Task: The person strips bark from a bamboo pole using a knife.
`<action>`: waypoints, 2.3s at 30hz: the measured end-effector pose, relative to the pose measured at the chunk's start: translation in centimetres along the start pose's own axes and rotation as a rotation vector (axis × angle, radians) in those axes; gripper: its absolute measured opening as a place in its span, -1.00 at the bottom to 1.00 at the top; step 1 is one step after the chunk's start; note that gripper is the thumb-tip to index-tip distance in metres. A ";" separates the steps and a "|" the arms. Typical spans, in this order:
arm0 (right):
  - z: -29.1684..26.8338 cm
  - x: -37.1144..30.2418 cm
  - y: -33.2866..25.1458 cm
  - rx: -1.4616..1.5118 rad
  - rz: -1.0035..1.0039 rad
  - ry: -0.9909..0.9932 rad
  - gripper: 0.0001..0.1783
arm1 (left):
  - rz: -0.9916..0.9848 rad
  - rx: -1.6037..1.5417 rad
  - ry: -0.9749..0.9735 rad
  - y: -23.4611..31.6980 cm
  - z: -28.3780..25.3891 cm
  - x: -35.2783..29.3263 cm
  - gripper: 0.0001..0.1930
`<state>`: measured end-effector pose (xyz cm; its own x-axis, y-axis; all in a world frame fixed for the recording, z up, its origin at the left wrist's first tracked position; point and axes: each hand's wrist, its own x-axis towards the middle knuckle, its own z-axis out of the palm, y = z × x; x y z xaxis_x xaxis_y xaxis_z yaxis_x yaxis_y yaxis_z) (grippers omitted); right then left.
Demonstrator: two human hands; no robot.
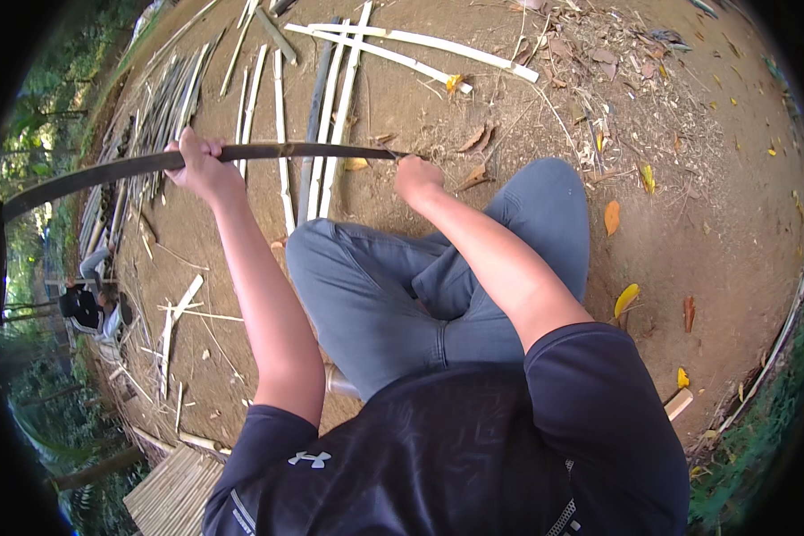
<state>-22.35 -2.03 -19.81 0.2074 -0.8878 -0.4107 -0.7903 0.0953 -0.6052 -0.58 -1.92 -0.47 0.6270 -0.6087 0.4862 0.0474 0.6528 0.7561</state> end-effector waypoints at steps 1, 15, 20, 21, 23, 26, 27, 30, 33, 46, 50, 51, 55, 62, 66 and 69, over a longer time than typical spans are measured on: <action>0.1 -0.2 -0.7 0.000 0.019 -0.004 -0.57 | -0.008 0.007 0.004 0.0 -0.2 0.2 -0.73; 4.3 2.1 4.0 0.195 0.029 0.116 -0.55 | 0.006 0.072 0.184 -1.2 1.9 1.2 -0.73; 2.8 0.2 1.2 0.197 -0.015 -0.011 -0.60 | 0.039 0.079 0.125 -1.4 -0.3 1.6 -0.74; 4.0 1.9 4.1 0.189 0.011 0.014 -0.61 | 0.005 0.069 0.107 -1.3 0.5 1.5 -0.74; 3.3 3.6 4.2 0.114 0.041 -0.025 -0.66 | 0.003 0.056 0.121 -1.0 -0.1 1.6 -0.75; 3.0 0.9 0.4 0.221 -0.071 0.105 -0.68 | 0.001 0.055 0.160 -1.3 -1.4 1.2 -0.75; 3.3 1.9 2.4 0.177 -0.068 0.047 -0.67 | 0.005 0.046 0.160 -1.4 -1.0 1.2 -0.75; 5.3 5.1 6.6 0.189 0.037 0.098 -0.63 | -0.020 0.047 0.142 -1.2 -0.6 1.6 -0.77; 5.4 3.3 2.7 0.224 0.058 0.171 -0.64 | -0.001 0.056 0.130 -1.2 -1.7 1.5 -0.77; 6.7 6.1 7.3 0.294 0.216 0.001 -0.66 | 0.027 0.140 0.205 -1.0 0.7 1.1 -0.78; 7.0 6.9 9.1 0.281 0.286 -0.022 -0.63 | 0.025 0.134 0.229 -1.2 1.4 1.3 -0.78; 7.3 6.6 8.7 0.278 0.296 -0.010 -0.63 | 0.032 0.135 0.231 -1.1 0.9 1.2 -0.78; 7.5 5.5 8.5 0.264 0.332 -0.009 -0.64 | 0.045 0.139 0.271 -0.9 -0.2 0.8 -0.76; 7.5 5.1 8.4 0.214 0.203 -0.006 -0.66 | 0.075 0.169 0.337 -1.1 -0.9 1.0 -0.76; 8.4 5.2 7.5 0.199 0.325 0.044 -0.67 | 0.054 0.162 0.334 -1.1 -1.4 1.2 -0.77; 7.6 6.0 7.7 0.184 0.303 -0.002 -0.66 | 0.083 0.171 0.320 -1.0 -1.2 0.9 -0.80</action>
<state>-22.77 -3.23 -32.16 -0.0192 -0.8063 -0.5913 -0.6989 0.4337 -0.5687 0.88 -2.54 -1.28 0.8357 -0.3679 0.4076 -0.1271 0.5926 0.7954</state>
